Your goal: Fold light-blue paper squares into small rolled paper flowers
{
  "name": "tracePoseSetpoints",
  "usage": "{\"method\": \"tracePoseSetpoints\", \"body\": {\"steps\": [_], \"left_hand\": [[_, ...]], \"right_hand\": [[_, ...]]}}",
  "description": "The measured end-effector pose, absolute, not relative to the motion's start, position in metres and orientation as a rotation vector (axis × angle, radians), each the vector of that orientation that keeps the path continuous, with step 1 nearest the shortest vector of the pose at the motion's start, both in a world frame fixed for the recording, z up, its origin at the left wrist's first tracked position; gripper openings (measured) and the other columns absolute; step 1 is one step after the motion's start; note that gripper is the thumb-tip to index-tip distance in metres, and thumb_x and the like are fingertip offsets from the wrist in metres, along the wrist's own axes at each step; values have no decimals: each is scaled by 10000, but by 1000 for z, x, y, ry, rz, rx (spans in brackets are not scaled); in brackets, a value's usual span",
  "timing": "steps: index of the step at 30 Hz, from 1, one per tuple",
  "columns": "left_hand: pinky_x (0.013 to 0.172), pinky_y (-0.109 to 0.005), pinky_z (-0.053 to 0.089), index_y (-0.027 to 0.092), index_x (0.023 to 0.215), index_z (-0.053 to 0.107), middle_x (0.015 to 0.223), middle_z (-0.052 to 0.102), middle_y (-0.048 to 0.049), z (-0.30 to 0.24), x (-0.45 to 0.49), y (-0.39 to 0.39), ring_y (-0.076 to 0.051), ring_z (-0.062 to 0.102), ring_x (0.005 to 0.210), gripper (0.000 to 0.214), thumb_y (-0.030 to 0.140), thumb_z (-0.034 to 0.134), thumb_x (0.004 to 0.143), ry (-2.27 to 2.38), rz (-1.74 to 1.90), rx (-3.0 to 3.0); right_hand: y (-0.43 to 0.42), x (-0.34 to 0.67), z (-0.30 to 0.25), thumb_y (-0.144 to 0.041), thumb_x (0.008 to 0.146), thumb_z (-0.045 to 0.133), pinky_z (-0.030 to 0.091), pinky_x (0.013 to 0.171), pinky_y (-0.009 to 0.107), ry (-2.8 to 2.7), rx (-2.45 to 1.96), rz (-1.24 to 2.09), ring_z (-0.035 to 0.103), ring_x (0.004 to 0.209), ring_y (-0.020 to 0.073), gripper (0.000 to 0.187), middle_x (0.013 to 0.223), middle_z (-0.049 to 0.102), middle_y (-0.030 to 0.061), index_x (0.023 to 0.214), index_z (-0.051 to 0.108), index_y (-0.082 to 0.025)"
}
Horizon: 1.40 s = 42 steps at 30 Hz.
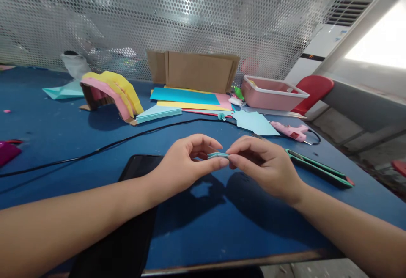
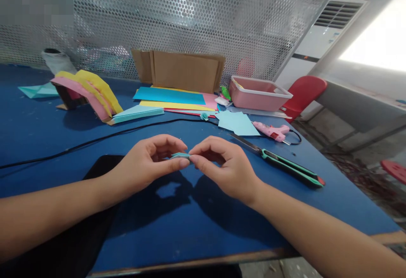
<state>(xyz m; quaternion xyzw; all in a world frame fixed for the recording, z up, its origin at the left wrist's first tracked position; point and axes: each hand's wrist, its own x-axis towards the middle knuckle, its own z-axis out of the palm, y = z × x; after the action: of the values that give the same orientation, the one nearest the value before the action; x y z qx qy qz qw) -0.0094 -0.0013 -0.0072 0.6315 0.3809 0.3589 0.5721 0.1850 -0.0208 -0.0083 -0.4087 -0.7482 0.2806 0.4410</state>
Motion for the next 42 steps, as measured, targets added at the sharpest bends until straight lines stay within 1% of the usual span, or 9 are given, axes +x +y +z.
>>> {"method": "tracePoseSetpoints", "body": {"steps": [4,7,9,15,23,26,30,35,42], "left_hand": [[647,-243,499,182,820,734,774,722,-12,-6,-11,-3,-145,637,702,230,362,796,691,909,843,1508],[674,-250,534,192,818,756,800,756,-23,-6,-10,-5,-169,677,752,190,363,761,736,877,906,1557],[676,-249,550,188,818,759,807,761,-28,-7,-10,-6,-180,691,773,174,348,749,751,873,939,1597],[605,-215,538,192,789,752,796,753,-20,-4,-9,-9,-163,680,741,110,296,718,775,945,932,1750],[681,-233,535,174,702,684,718,705,-3,-3,-7,-10,-136,640,686,136,286,708,776,939,843,1779],[620,-229,504,176,739,668,727,685,2,-4,-7,-7,-124,606,639,183,350,703,782,963,827,1713],[613,-231,482,176,821,648,770,673,-4,-7,-7,-3,-138,609,687,221,375,721,761,905,792,1570],[655,-232,457,168,782,638,741,638,8,-9,-6,-1,-125,576,705,168,328,687,797,816,825,1523],[716,-239,469,166,904,624,784,608,20,-10,-4,0,-108,568,711,94,238,637,845,682,862,1482]], "right_hand": [[-25,186,-8,-154,862,618,537,601,260,-1930,-920,526,645,672,145,75,760,690,32,865,669,-208],[-26,188,-6,-91,869,588,535,645,282,-2011,-850,373,647,715,158,157,756,696,33,909,672,-217],[-26,189,-5,-97,861,604,533,631,284,-2012,-847,354,647,722,165,145,766,694,37,900,677,-216],[-24,190,-5,-132,847,621,529,592,255,-2029,-870,450,644,692,151,87,761,672,35,840,674,-200],[-26,188,-6,-133,871,554,555,546,203,-2025,-889,764,666,596,101,92,791,594,20,806,602,-176],[-26,186,-8,-161,879,565,561,539,202,-1956,-934,732,668,599,106,86,787,605,25,801,596,-179],[-26,184,-10,-190,885,588,579,559,214,-1840,-952,754,682,630,124,70,765,635,28,815,588,-190],[-28,187,-10,-183,887,592,592,613,253,-1809,-878,857,699,678,143,39,798,646,37,852,610,-181],[-26,188,-5,-150,882,560,562,619,262,-1878,-867,863,670,662,140,115,746,655,38,800,638,-173]]}}
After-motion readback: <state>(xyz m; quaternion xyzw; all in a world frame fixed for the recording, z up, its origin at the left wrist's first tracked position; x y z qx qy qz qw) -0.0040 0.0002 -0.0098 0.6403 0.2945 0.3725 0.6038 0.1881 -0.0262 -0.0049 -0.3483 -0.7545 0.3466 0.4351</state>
